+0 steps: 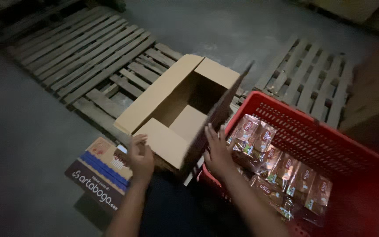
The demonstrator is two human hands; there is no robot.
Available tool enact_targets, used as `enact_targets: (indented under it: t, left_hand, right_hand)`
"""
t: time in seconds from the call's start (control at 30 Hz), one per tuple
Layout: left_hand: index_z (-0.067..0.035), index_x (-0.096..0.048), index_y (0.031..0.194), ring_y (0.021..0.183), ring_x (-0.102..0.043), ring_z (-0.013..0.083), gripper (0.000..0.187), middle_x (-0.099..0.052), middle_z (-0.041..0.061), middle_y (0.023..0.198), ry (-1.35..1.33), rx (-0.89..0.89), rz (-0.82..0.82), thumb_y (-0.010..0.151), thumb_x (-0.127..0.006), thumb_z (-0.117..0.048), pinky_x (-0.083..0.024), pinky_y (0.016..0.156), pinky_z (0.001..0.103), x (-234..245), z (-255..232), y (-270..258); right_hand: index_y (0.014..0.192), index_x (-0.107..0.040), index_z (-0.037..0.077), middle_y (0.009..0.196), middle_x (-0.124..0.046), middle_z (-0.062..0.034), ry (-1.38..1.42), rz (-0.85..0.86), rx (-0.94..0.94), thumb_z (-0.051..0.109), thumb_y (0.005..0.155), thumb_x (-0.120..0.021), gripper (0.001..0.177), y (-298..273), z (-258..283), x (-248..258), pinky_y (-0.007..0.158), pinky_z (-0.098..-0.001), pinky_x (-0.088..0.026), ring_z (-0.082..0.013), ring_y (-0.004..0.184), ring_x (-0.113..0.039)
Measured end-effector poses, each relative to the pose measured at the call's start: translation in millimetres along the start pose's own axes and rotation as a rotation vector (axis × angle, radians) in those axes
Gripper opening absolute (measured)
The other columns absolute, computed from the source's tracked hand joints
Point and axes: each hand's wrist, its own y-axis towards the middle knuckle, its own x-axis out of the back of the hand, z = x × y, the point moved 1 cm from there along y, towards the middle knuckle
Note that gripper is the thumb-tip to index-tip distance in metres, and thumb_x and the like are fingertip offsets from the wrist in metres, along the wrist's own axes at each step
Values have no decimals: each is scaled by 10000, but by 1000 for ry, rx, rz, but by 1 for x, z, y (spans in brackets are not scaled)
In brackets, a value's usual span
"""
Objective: The person packs plastic-wrapped snack packs from a large cardboard box into a red plastic crate, then moves to a second cardboard box and packs smaller snack packs into the same crate.
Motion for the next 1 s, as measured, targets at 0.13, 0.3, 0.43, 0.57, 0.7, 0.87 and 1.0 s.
enact_targets:
  t: [0.13,0.3,0.43,0.57,0.7,0.87,1.0]
  left_hand:
    - [-17,-396,1371,1298,-471,385,425,-458,209,1337,-28,414,-96,972,-543,-37,-467,1040,587,29,3,16]
    - [-63,-152,1631,1554,-216,420,667,-196,254,1648,-203,638,55,1084,-455,-294,-206,1286,589,44,-19,29]
    - [-40,-83,1646,1576,-98,463,681,-97,285,1679,-514,674,22,1114,-374,-350,-103,1316,613,29,54,52]
    - [-96,-43,1653,1588,-102,446,771,-119,226,1707,-642,604,-144,1092,-351,-526,-24,1297,639,15,54,43]
    - [-100,-150,1651,1559,-71,510,778,-74,294,1688,-580,448,-155,1083,-316,-605,-54,1282,635,6,31,29]
    - [-183,-455,1562,1489,-3,639,833,-84,290,1686,-299,377,67,1009,-107,-699,-22,1223,716,4,20,21]
    - [-69,-647,1303,1246,-504,341,544,-553,187,1268,-64,90,25,1108,-303,-442,-289,1165,506,5,25,24]
  right_hand:
    - [1625,-285,400,1693,-263,57,-274,60,80,133,877,-496,822,8,-2,-8,1110,-749,-174,-398,1572,-124]
    - [1534,-437,426,1650,-350,96,-259,91,75,151,882,-474,709,9,1,-4,1120,-745,-204,-373,1581,-152]
    - [1491,-481,461,1614,-404,135,-279,19,68,168,906,-466,655,9,-8,-16,1123,-708,-208,-325,1561,-232]
    - [1467,-520,427,1611,-417,118,-210,56,34,137,872,-457,666,7,3,-4,1134,-715,-174,-333,1553,-251]
    - [1446,-541,403,1601,-423,101,-231,47,41,143,864,-463,642,7,1,-7,1137,-715,-186,-326,1536,-278]
    - [1448,-541,387,1599,-434,85,-219,35,64,143,840,-471,658,7,0,-5,1134,-715,-186,-335,1530,-295]
    - [1439,-555,381,1591,-441,79,-195,27,71,136,841,-476,650,6,3,-2,1124,-708,-183,-348,1518,-307]
